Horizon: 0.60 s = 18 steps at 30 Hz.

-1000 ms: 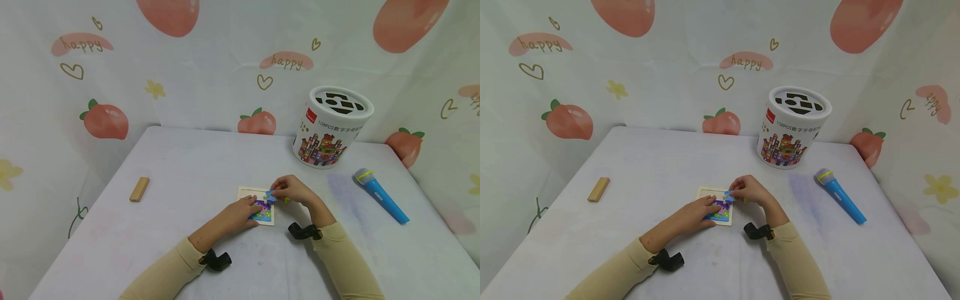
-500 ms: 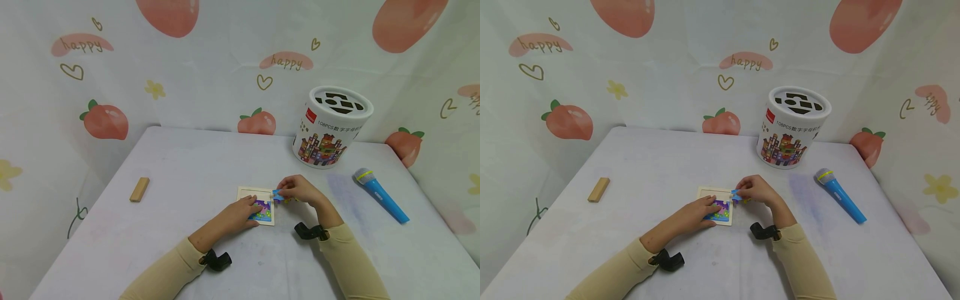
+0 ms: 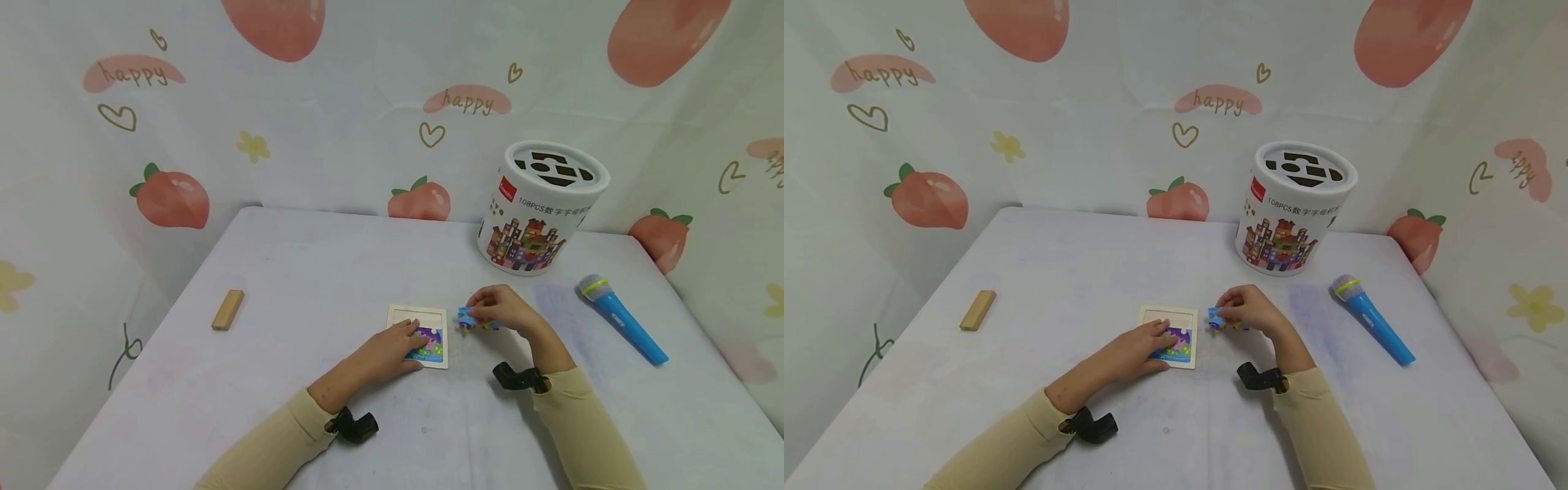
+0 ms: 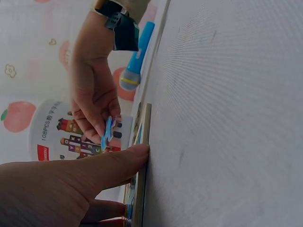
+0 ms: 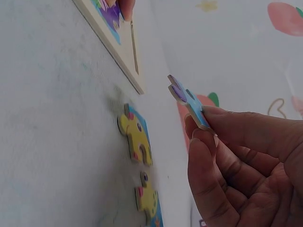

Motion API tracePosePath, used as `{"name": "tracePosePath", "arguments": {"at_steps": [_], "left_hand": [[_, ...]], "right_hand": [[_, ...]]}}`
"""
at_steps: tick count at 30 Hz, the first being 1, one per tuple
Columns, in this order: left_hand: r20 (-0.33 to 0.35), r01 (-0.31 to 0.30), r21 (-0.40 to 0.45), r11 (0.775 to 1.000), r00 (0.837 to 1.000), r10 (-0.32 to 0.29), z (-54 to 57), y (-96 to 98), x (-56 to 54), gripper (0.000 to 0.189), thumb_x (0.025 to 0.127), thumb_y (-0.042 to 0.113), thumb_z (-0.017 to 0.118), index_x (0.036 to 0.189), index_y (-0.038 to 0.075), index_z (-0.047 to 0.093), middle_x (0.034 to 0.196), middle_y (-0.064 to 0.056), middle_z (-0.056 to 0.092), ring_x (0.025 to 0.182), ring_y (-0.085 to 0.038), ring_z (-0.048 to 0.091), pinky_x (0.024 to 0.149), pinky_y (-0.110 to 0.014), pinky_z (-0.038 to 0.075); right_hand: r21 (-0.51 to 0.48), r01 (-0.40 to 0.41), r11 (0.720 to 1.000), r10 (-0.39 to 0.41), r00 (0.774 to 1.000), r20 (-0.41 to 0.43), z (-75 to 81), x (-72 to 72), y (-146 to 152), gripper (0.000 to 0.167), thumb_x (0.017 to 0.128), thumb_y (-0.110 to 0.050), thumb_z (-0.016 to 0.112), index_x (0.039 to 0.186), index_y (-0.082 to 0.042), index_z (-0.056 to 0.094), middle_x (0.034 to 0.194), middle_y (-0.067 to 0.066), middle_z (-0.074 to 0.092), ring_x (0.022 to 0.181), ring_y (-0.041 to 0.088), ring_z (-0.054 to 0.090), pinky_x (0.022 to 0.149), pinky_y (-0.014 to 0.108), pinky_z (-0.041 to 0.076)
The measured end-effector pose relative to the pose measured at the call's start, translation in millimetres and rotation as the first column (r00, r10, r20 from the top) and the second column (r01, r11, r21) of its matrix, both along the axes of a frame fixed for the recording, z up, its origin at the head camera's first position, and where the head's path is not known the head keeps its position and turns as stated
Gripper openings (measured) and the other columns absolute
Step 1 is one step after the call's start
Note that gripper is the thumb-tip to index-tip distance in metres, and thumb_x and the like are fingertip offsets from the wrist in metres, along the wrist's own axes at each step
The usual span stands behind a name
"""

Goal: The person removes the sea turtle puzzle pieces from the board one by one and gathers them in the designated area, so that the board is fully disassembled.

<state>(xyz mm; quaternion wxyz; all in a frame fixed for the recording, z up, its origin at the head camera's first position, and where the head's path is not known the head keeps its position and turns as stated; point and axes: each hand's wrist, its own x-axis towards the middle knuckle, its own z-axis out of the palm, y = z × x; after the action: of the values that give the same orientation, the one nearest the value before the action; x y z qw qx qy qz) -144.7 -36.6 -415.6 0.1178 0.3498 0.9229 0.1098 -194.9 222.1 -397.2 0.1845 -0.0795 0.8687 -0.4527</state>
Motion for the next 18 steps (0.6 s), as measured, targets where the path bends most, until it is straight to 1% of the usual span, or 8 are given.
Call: {"name": "tracePosePath", "arguments": {"at_steps": [4,9,18], "left_hand": [[0.004,-0.001,-0.002,1.000,1.000,0.001,0.2,0.2,0.3,0.050,0.089,0.038,0.060,0.133,0.015,0.054,0.146,-0.014,0.040,0.137,-0.028,0.036,0.107,-0.041,0.037],[0.006,-0.007,0.003,1.000,1.000,0.007,-0.4,-0.3,0.8,0.050,0.089,0.038,0.060,0.133,0.015,0.054,0.146,-0.013,0.039,0.137,-0.027,0.035,0.107,-0.042,0.037],[0.003,-0.007,0.008,1.000,1.000,0.007,0.8,-0.2,1.3,0.050,0.089,0.038,0.061,0.133,0.015,0.054,0.146,-0.014,0.040,0.137,-0.027,0.035,0.107,-0.041,0.037]], "right_hand": [[0.003,0.013,1.000,-0.013,1.000,0.000,-1.6,0.3,7,0.023,0.087,-0.014,0.064,0.099,0.006,0.063,0.074,0.000,0.062,0.065,0.011,0.055,0.062,0.028,0.050],[0.008,0.038,0.999,-0.038,0.999,-0.009,-3.1,2.7,14,0.024,0.087,-0.014,0.064,0.100,0.007,0.063,0.075,0.000,0.063,0.066,0.010,0.057,0.064,0.026,0.051],[0.004,0.070,0.998,-0.070,0.997,0.025,-1.0,8.6,30,0.026,0.088,-0.013,0.063,0.102,0.010,0.061,0.074,-0.002,0.062,0.067,0.010,0.058,0.065,0.027,0.053]]}}
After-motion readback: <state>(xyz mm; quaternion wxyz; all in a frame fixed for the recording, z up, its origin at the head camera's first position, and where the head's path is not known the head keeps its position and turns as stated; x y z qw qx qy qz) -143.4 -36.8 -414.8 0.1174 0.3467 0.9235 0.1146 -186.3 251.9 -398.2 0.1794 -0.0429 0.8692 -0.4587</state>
